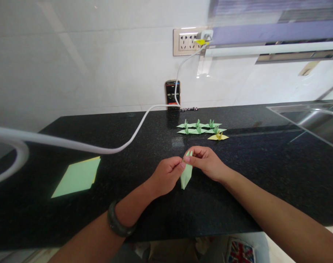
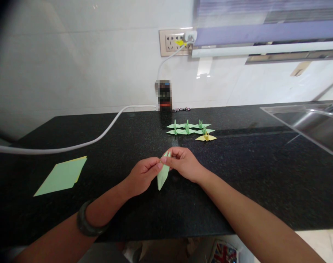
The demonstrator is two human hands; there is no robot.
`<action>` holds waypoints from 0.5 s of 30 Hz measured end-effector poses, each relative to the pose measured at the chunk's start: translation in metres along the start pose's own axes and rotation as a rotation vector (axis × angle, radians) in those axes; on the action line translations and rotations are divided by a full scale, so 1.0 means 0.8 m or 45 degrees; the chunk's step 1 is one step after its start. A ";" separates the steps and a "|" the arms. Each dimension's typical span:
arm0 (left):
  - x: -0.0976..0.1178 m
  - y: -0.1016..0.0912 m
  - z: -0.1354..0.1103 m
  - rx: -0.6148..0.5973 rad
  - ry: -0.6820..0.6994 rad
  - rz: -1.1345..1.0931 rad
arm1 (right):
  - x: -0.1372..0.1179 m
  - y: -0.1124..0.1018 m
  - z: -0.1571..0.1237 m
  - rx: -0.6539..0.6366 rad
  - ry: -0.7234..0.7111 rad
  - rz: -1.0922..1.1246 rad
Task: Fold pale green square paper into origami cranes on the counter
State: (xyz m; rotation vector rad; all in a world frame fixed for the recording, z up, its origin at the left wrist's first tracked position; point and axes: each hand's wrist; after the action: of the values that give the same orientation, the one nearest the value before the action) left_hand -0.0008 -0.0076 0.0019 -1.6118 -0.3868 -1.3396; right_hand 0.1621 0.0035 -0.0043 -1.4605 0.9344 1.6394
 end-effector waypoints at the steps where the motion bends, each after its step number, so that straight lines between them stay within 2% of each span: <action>1: 0.000 0.000 0.000 -0.001 -0.007 -0.002 | 0.000 0.000 0.000 -0.024 0.003 0.017; 10: 0.001 0.000 -0.001 -0.015 0.000 -0.070 | -0.003 0.000 -0.003 -0.088 0.010 0.121; 15: -0.001 0.001 -0.001 -0.026 0.002 -0.011 | -0.005 0.001 -0.003 -0.094 -0.002 0.048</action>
State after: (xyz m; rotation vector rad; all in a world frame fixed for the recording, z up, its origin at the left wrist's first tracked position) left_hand -0.0010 -0.0083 0.0013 -1.6276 -0.3807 -1.3556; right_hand 0.1626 0.0011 -0.0004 -1.4985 0.9143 1.7183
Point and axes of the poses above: each hand's wrist, its own z-axis towards the middle knuckle, its own y-axis out of the palm, x = y × z, and after that the axes turned 5 degrees about -x, right-handed
